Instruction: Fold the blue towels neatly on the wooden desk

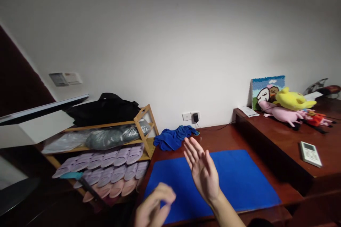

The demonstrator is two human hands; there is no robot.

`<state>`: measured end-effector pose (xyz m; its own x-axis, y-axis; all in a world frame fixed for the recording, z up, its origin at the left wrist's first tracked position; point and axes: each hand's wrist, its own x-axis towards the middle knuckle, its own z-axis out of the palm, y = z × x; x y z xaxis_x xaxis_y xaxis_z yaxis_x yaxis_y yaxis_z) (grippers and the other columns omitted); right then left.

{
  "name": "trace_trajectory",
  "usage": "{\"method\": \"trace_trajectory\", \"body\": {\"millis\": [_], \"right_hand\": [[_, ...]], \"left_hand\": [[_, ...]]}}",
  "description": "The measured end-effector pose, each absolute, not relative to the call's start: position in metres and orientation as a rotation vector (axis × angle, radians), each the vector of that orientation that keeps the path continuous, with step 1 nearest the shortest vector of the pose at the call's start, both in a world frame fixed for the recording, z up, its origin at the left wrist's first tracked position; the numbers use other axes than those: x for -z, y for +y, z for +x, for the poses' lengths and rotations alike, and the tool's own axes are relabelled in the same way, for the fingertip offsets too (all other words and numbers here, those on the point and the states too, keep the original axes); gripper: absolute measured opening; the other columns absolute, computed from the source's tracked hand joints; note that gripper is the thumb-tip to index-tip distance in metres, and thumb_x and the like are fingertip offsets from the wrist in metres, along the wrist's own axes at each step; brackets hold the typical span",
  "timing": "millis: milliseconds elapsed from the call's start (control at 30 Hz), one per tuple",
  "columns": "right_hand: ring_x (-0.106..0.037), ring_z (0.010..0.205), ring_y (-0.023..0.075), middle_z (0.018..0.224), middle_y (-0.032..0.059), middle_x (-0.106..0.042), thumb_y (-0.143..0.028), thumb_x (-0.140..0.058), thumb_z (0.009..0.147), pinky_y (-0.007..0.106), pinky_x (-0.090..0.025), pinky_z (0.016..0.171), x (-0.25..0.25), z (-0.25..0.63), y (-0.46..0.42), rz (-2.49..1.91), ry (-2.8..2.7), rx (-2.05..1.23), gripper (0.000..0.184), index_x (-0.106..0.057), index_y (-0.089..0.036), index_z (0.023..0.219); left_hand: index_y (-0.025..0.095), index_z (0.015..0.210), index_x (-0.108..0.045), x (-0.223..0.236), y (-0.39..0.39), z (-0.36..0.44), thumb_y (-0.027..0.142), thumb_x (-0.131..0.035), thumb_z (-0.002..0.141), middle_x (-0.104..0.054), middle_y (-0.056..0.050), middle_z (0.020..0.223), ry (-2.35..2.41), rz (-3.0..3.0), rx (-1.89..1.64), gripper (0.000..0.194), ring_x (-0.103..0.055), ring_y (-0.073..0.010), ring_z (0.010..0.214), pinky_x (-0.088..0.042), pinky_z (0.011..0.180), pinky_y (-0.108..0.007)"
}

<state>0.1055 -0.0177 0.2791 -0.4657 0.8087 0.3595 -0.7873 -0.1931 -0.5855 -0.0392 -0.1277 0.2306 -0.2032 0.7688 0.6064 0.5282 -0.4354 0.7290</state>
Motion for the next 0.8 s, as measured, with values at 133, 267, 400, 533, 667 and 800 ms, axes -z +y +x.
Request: {"method": "trace_trajectory", "body": {"millis": [133, 267, 400, 533, 667, 800], "right_hand": [[-0.030, 0.160, 0.0228, 0.162, -0.0004, -0.053, -0.062, -0.057, 0.098, 0.052, -0.015, 0.135, -0.266, 0.104, -0.016, -0.107, -0.880, -1.851, 0.052, -0.066, -0.035, 0.141], [-0.046, 0.152, 0.0253, 0.151, 0.0042, -0.064, -0.054, -0.072, 0.091, 0.050, -0.027, 0.132, -0.231, 0.102, -0.001, -0.310, -0.840, -1.799, 0.044, -0.075, -0.032, 0.129], [-0.078, 0.098, 0.0287, 0.106, 0.0119, -0.082, -0.061, -0.082, 0.081, 0.050, -0.059, 0.101, -0.171, 0.093, 0.016, -0.632, -1.138, -1.615, 0.054, -0.080, -0.021, 0.116], [-0.078, 0.083, 0.0313, 0.089, 0.0135, -0.082, -0.080, -0.056, 0.089, 0.054, -0.063, 0.089, -0.106, 0.066, 0.031, -0.816, -1.618, -1.391, 0.073, -0.079, -0.017, 0.120], [-0.059, 0.141, 0.0329, 0.145, 0.0173, -0.068, -0.055, -0.041, 0.102, 0.051, -0.041, 0.123, -0.069, 0.018, 0.044, -0.873, -2.215, -1.042, 0.061, -0.069, -0.016, 0.141], [-0.032, 0.159, 0.0293, 0.167, 0.0138, -0.042, -0.039, -0.041, 0.101, 0.049, -0.021, 0.132, -0.055, -0.036, 0.058, -0.895, -2.526, -0.829, 0.063, -0.048, -0.015, 0.159]], "left_hand": [[0.028, 0.090, -0.080, -0.229, -0.124, -0.043, 0.051, -0.068, 0.095, -0.079, -0.004, 0.078, 1.529, 1.749, -1.469, 0.027, -0.073, -0.0219, 0.075, -0.060, 0.077, -0.032], [0.026, 0.081, -0.078, -0.206, -0.120, -0.051, 0.066, -0.054, 0.098, -0.075, -0.004, 0.062, 1.500, 1.458, -1.471, 0.050, -0.072, -0.0236, 0.066, -0.060, 0.077, -0.035], [0.025, 0.084, -0.075, -0.167, -0.108, -0.089, 0.072, -0.064, 0.089, -0.079, -0.005, 0.076, 1.680, 1.361, -1.555, 0.049, -0.075, -0.0256, 0.079, -0.059, 0.080, -0.034], [0.027, 0.063, -0.063, -0.112, -0.082, -0.163, 0.081, -0.047, 0.091, -0.069, -0.002, 0.061, 2.119, 1.358, -1.356, 0.064, -0.069, -0.0214, 0.062, -0.057, 0.072, -0.032], [0.028, 0.093, -0.077, -0.060, -0.044, -0.234, 0.058, -0.040, 0.100, -0.081, -0.009, 0.103, 2.323, 1.706, -1.056, 0.048, -0.076, -0.0278, 0.102, -0.058, 0.097, -0.041], [0.023, 0.130, -0.072, -0.022, -0.004, -0.275, 0.040, -0.041, 0.099, -0.069, -0.011, 0.145, 2.506, 1.912, -0.724, 0.048, -0.061, -0.0304, 0.138, -0.048, 0.117, -0.049]]}}
